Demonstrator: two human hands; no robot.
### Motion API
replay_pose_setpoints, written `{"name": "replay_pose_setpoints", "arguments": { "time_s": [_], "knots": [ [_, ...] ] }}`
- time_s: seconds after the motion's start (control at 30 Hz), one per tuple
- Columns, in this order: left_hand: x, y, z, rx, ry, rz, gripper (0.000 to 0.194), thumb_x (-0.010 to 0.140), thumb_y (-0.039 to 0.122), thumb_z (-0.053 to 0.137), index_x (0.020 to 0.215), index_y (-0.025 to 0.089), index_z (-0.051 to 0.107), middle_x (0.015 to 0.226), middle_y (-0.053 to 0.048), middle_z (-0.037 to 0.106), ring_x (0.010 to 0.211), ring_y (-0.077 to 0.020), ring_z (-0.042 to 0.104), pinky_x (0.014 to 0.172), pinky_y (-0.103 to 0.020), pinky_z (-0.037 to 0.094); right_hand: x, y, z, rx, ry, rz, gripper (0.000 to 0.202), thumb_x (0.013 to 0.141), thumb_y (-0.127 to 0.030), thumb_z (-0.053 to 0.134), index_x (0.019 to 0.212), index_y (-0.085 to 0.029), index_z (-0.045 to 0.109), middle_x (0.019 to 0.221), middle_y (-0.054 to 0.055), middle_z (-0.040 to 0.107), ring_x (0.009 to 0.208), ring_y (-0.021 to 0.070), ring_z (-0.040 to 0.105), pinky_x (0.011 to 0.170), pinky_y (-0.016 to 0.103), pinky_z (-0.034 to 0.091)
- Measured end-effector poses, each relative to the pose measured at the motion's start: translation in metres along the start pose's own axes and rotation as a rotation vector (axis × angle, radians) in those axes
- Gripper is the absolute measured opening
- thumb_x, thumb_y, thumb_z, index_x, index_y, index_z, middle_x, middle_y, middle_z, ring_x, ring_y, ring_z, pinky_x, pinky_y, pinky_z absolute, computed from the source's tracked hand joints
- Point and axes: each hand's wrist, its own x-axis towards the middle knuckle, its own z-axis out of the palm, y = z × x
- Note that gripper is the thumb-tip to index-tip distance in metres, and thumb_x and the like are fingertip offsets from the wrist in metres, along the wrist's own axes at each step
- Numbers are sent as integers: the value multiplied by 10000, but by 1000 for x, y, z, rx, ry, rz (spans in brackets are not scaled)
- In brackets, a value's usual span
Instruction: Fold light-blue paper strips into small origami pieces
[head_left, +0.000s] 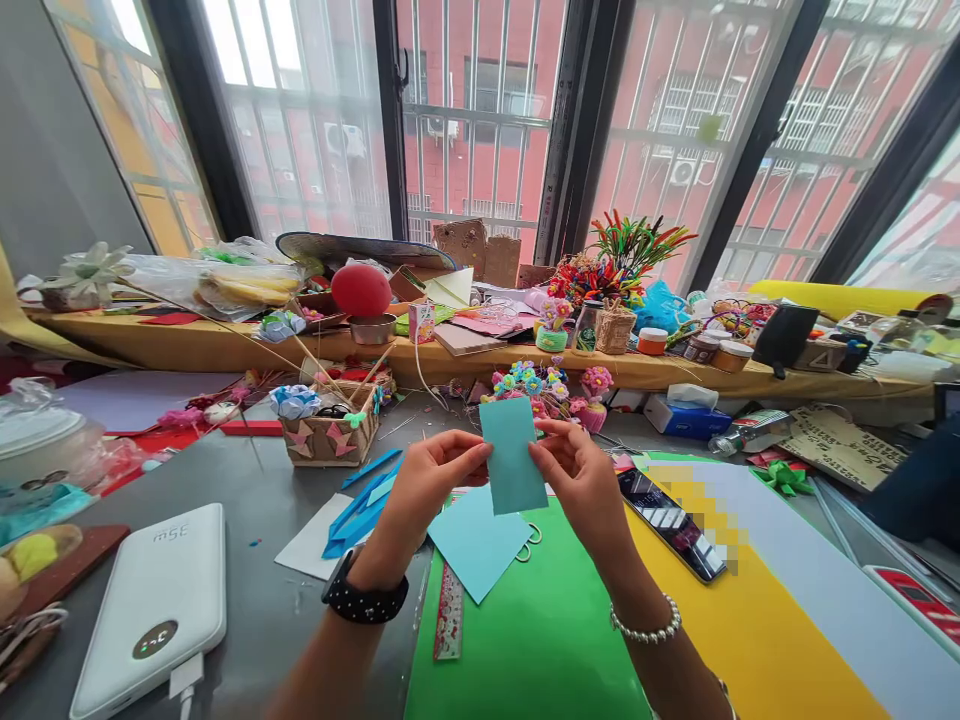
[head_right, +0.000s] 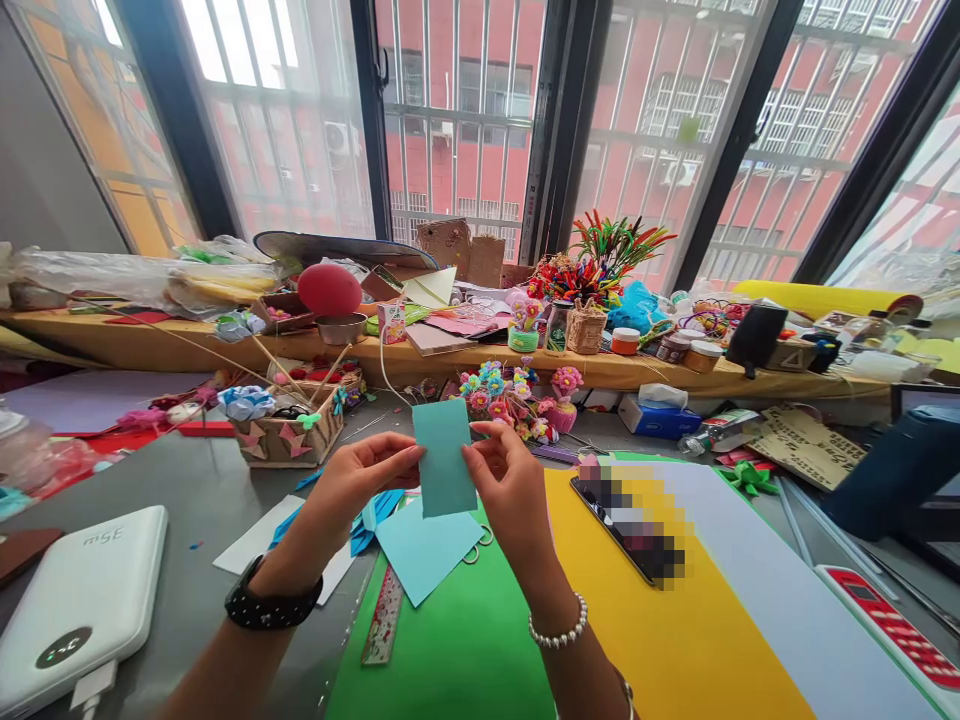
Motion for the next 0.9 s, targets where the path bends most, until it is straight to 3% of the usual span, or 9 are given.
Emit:
{"name": "replay_pose_setpoints", "arguments": {
  "time_s": [0.2,0.53,0.6,0.73,0.9],
  "knots": [
    [-4,2,5,64,-82,-29,159,608,281,694,617,134,636,544,4,648,542,-120,612,536,-200,489,-4,-7,1,-227,111,-133,135,764,-252,546,860,-167,585,711,36,630,622,152,588,577,270,488],
    [-1,-5,9,-3,-68,-16,185,608,299,696,643,125,642,546,-15,670,552,-141,636,550,-220,510,-7,-4,8,-484,270,-608,169,778,-104,499,900,-170,595,831,70,613,790,178,571,688,313,487],
    [-3,-4,10,-47,-51,-9,175,608,288,700,640,128,636,546,-12,671,555,-139,639,552,-213,509,-7,-3,10,-457,290,-582,174,775,-120,513,923,-173,589,858,73,618,816,183,569,709,325,484],
    [-5,-3,11,-151,3,19,150,627,273,694,641,140,624,577,-2,683,565,-126,644,555,-195,504,-6,-3,9,-212,273,-326,257,753,-204,571,1009,-195,552,942,71,618,882,194,574,719,329,493],
    [-5,-3,13,-241,-14,-2,134,628,264,697,657,147,640,586,2,687,573,-110,640,589,-189,505,-7,-8,6,131,122,-111,344,722,-271,615,1053,-199,554,1038,72,620,880,200,597,674,297,514]
  ]
}}
